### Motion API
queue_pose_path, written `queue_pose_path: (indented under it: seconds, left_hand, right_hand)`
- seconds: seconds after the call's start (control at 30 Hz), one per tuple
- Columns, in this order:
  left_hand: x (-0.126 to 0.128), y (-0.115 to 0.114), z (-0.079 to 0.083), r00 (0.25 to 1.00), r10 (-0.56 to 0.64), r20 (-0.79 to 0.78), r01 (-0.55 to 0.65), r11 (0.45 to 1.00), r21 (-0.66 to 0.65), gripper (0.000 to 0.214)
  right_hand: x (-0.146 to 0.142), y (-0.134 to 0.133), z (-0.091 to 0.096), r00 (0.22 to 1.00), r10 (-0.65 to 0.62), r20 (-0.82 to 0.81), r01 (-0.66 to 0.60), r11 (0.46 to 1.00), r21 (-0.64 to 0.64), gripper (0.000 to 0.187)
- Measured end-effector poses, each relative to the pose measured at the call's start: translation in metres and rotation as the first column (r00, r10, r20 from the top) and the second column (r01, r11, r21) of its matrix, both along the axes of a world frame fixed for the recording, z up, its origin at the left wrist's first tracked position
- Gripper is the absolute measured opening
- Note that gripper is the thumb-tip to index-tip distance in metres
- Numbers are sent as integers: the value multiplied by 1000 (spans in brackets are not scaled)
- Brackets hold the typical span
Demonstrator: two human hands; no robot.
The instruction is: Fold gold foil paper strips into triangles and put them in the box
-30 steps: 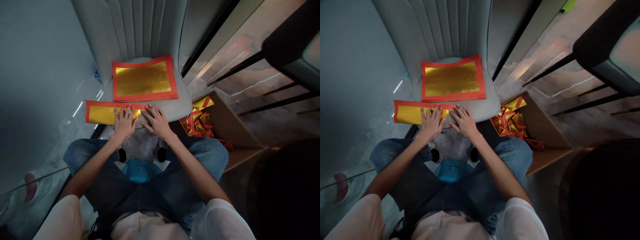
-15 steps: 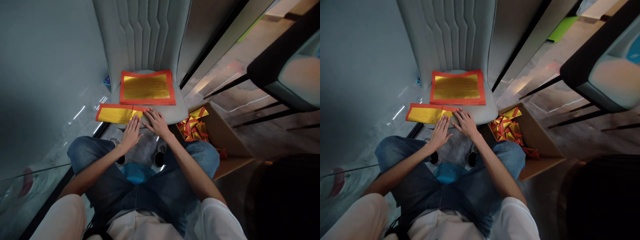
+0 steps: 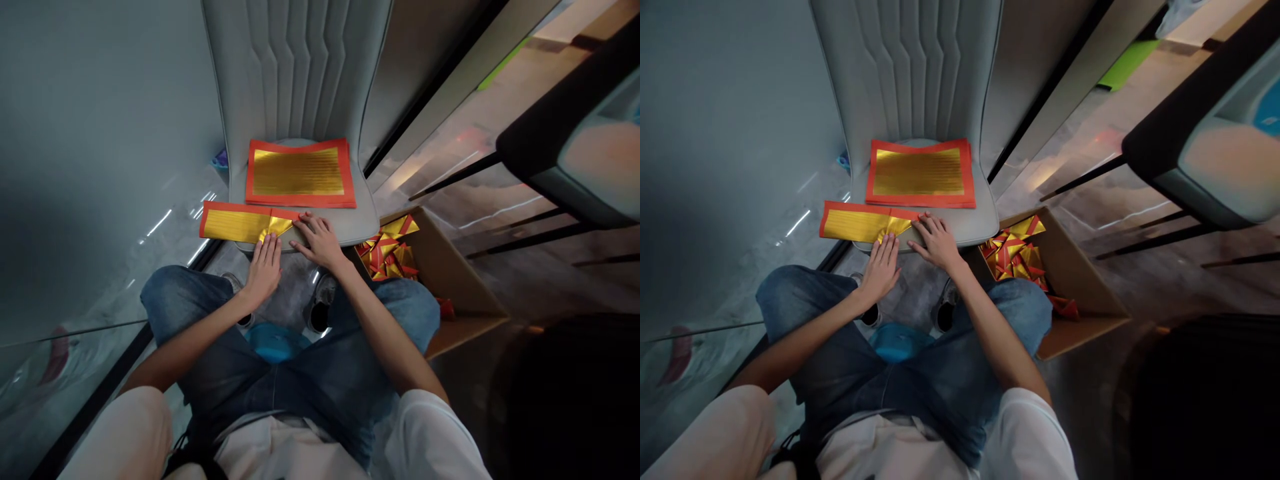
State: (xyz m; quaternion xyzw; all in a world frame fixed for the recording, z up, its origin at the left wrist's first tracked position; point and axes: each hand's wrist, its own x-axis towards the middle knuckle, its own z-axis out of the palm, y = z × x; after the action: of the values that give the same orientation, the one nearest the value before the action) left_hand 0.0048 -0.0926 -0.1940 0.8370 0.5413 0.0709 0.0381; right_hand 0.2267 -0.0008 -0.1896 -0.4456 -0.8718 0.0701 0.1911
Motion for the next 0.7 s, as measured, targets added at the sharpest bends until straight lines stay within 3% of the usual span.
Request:
queue_pose_path:
  seconds: [0.43,0.7]
  left_hand:
    - [-3,-16,-2,999,12,34,-11,1000,-11,86]
    - [7,3,24,996,90,18,-89,995,-34,71]
  right_hand:
    - [0,0,-5,1000,-18,-6,18,1000,12,67]
    - [-2,-1,-6,999,-18,44,17,999,27,60]
